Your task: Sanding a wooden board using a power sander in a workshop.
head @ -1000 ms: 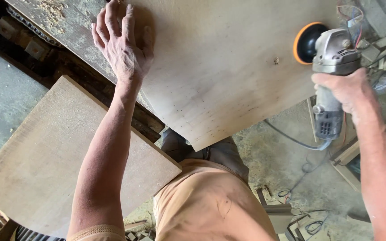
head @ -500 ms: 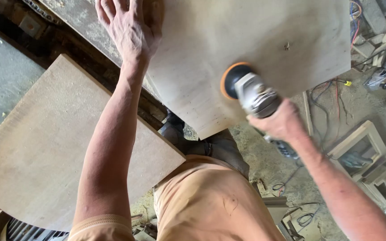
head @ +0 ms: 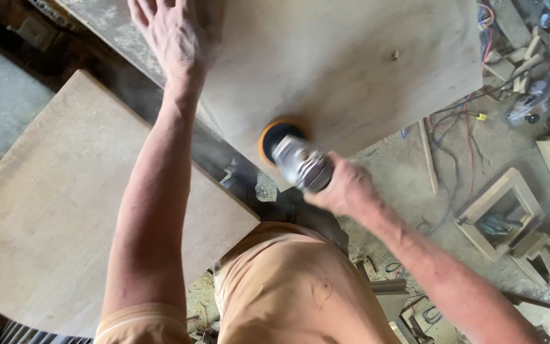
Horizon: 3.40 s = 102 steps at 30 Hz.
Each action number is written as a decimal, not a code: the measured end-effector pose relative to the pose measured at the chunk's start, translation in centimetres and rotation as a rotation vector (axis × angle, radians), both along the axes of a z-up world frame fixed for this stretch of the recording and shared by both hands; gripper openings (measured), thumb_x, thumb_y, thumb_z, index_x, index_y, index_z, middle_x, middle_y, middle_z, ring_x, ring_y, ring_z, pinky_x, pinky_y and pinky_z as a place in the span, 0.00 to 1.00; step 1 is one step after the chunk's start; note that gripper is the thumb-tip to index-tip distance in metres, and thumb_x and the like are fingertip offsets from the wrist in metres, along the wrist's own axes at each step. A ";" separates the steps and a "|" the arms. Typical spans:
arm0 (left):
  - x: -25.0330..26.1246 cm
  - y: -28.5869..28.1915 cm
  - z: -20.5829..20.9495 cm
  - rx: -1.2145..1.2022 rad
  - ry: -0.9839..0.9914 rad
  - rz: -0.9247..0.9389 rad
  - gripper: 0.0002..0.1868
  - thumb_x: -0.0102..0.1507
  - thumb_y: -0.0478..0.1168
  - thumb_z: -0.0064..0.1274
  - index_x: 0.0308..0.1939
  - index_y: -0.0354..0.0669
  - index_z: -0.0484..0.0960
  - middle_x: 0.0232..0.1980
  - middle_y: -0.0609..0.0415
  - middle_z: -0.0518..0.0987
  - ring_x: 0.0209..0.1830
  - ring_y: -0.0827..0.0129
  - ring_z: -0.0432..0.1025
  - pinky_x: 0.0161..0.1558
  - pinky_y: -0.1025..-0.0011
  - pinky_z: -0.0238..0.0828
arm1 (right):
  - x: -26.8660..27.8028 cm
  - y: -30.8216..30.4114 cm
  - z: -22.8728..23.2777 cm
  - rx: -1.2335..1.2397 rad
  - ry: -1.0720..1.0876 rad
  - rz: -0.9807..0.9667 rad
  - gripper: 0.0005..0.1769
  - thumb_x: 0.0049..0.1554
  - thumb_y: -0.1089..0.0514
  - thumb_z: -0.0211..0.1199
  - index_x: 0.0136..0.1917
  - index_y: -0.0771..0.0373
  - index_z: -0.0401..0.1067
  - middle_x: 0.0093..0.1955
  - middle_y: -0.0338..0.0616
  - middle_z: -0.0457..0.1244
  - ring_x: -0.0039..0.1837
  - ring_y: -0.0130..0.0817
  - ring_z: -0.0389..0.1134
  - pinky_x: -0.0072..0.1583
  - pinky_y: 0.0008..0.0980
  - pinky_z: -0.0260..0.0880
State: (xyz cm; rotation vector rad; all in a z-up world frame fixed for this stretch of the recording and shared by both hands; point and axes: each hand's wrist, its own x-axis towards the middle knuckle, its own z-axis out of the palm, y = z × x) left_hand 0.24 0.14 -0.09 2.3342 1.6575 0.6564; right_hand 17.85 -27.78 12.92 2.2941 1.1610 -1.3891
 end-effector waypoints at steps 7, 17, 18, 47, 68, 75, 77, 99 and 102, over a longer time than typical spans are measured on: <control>-0.3 0.0 -0.3 -0.021 0.024 0.017 0.28 0.70 0.54 0.61 0.71 0.57 0.72 0.70 0.36 0.67 0.72 0.39 0.55 0.72 0.40 0.45 | 9.0 6.6 3.0 -0.105 -0.063 -0.291 0.23 0.51 0.51 0.72 0.53 0.69 0.70 0.35 0.48 0.67 0.29 0.39 0.71 0.29 0.34 0.74; -0.4 -0.2 0.1 0.020 -0.027 -0.022 0.24 0.70 0.50 0.58 0.69 0.52 0.75 0.73 0.42 0.65 0.73 0.42 0.58 0.71 0.35 0.48 | 23.5 12.3 -0.4 0.225 -0.192 -0.387 0.13 0.47 0.50 0.73 0.45 0.51 0.77 0.41 0.35 0.67 0.38 0.28 0.64 0.38 0.36 0.66; -0.6 -0.3 -0.1 0.040 -0.037 -0.032 0.23 0.71 0.48 0.59 0.69 0.54 0.74 0.74 0.44 0.65 0.73 0.42 0.59 0.72 0.35 0.49 | 24.7 13.0 -0.6 0.251 -0.138 -0.434 0.10 0.49 0.54 0.71 0.46 0.51 0.75 0.40 0.37 0.67 0.36 0.27 0.65 0.36 0.35 0.69; -0.7 -0.1 0.4 -0.015 -0.011 -0.043 0.46 0.43 0.36 0.62 0.68 0.51 0.73 0.66 0.37 0.68 0.68 0.38 0.58 0.70 0.41 0.45 | -1.7 6.5 0.7 0.024 -0.006 0.165 0.37 0.42 0.40 0.76 0.58 0.59 0.68 0.47 0.46 0.71 0.46 0.42 0.74 0.47 0.39 0.77; -0.3 -0.1 0.5 -0.009 -0.039 -0.024 0.24 0.70 0.51 0.62 0.67 0.50 0.79 0.73 0.40 0.67 0.72 0.43 0.59 0.71 0.35 0.47 | 18.2 15.7 2.3 0.061 -0.207 -0.320 0.14 0.46 0.48 0.74 0.41 0.57 0.76 0.38 0.41 0.67 0.37 0.35 0.67 0.38 0.39 0.68; -0.5 -0.2 0.5 0.068 -0.083 -0.050 0.20 0.71 0.46 0.55 0.66 0.48 0.76 0.71 0.39 0.68 0.69 0.39 0.62 0.69 0.32 0.53 | 27.9 16.3 0.1 0.258 -0.096 -0.583 0.10 0.51 0.58 0.71 0.46 0.52 0.74 0.40 0.37 0.68 0.34 0.23 0.66 0.36 0.27 0.71; -0.6 -0.1 0.2 0.068 -0.079 -0.046 0.21 0.71 0.46 0.56 0.66 0.49 0.76 0.72 0.39 0.68 0.70 0.40 0.62 0.69 0.32 0.53 | 28.7 16.2 0.8 0.258 -0.077 -0.532 0.12 0.53 0.61 0.69 0.51 0.55 0.72 0.42 0.40 0.67 0.37 0.28 0.67 0.38 0.33 0.72; -0.5 0.2 -0.8 -0.002 -0.017 -0.004 0.31 0.57 0.37 0.49 0.66 0.53 0.74 0.64 0.37 0.71 0.67 0.36 0.60 0.71 0.43 0.47 | -0.3 6.6 0.2 0.032 0.041 0.138 0.32 0.47 0.45 0.76 0.58 0.61 0.69 0.43 0.45 0.70 0.37 0.35 0.72 0.39 0.32 0.76; -0.2 -0.1 -0.7 0.076 -0.037 0.014 0.21 0.69 0.51 0.52 0.65 0.54 0.77 0.62 0.38 0.73 0.64 0.38 0.63 0.67 0.42 0.51 | -2.5 5.1 0.4 0.048 0.021 0.159 0.37 0.43 0.37 0.78 0.57 0.58 0.70 0.45 0.45 0.72 0.43 0.40 0.75 0.45 0.37 0.78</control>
